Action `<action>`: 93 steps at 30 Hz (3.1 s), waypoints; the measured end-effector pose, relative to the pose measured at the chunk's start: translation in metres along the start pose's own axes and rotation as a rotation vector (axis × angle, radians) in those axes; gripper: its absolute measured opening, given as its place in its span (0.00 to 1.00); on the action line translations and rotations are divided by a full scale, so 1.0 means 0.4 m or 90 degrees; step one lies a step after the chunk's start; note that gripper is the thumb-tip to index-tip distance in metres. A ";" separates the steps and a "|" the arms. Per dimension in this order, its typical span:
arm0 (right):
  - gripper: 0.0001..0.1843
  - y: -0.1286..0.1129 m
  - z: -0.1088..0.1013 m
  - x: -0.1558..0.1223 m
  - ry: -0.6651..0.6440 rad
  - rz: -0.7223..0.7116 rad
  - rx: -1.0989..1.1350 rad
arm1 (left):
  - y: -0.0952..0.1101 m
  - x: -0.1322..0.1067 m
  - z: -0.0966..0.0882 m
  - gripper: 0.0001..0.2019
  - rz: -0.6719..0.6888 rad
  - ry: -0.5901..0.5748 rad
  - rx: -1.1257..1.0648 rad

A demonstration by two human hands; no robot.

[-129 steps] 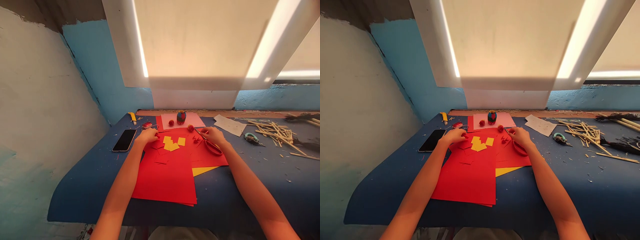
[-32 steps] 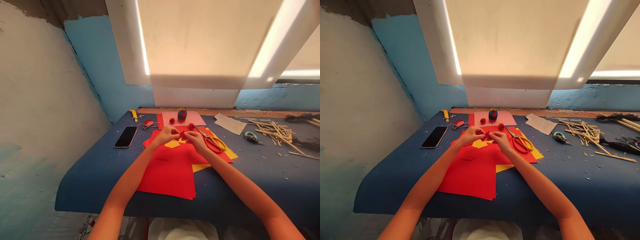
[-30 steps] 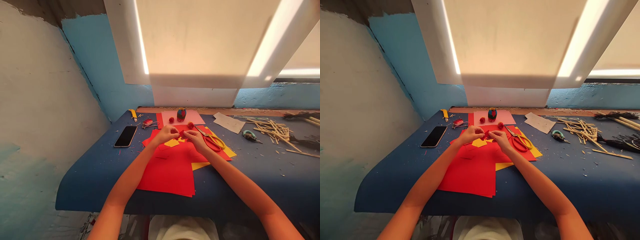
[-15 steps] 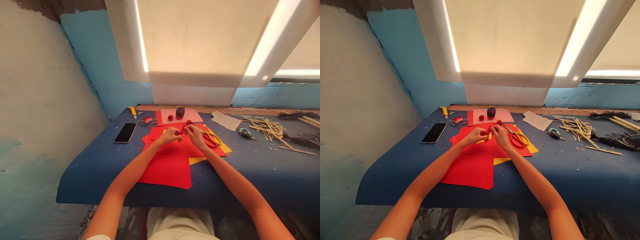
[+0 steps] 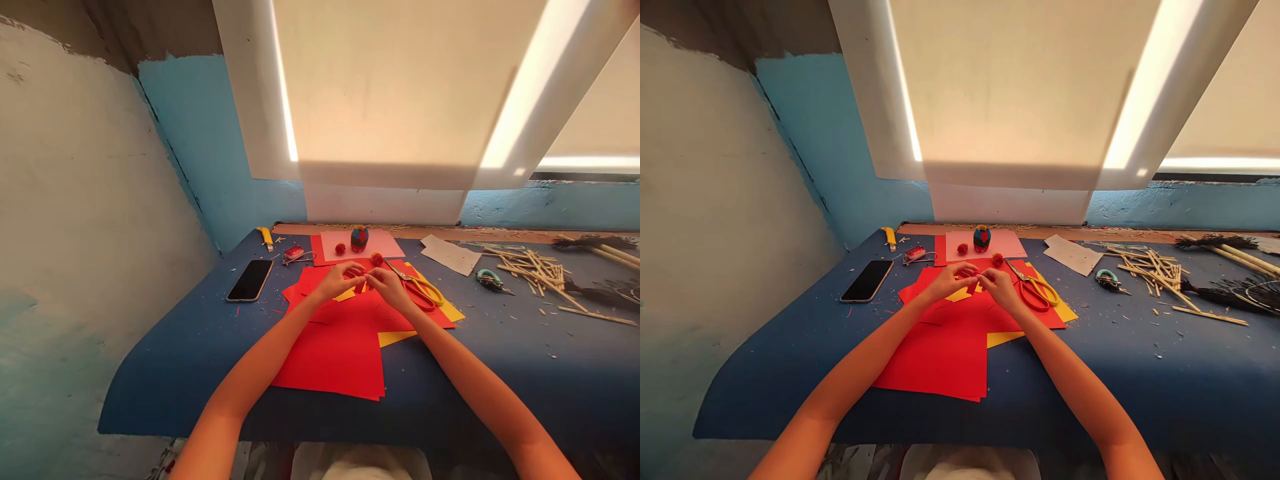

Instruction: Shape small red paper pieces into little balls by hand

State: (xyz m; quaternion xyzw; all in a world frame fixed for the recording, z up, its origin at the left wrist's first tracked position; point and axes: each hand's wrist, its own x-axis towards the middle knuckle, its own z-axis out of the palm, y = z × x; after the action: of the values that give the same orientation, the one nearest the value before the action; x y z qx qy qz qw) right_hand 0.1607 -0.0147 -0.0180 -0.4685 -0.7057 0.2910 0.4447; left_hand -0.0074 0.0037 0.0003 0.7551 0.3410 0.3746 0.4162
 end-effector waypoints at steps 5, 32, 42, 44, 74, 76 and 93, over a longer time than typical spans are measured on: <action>0.14 -0.003 0.001 -0.006 0.028 -0.046 0.004 | -0.016 -0.001 -0.001 0.14 -0.048 0.020 -0.103; 0.14 0.018 -0.031 -0.001 -0.096 -0.259 -0.164 | 0.011 -0.007 -0.025 0.09 -0.064 -0.019 0.016; 0.11 0.025 -0.028 -0.001 -0.068 -0.273 -0.354 | -0.007 -0.014 -0.010 0.12 0.052 -0.031 0.223; 0.10 0.027 -0.026 -0.002 -0.074 -0.261 -0.377 | 0.001 -0.018 -0.006 0.11 0.066 -0.034 0.277; 0.08 -0.043 -0.006 -0.023 0.139 -0.189 0.143 | 0.020 -0.025 0.031 0.08 0.321 0.233 0.072; 0.08 -0.049 -0.002 -0.027 0.148 -0.178 0.135 | 0.023 -0.026 0.033 0.08 0.314 0.258 0.083; 0.12 -0.014 -0.014 -0.021 0.157 -0.135 -0.064 | -0.008 -0.007 0.004 0.09 0.181 0.289 0.235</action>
State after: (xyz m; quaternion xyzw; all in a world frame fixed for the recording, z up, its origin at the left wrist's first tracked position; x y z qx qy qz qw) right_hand 0.1650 -0.0245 -0.0137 -0.4452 -0.7049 0.1475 0.5321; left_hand -0.0082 0.0022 -0.0040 0.7550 0.3784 0.5197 0.1294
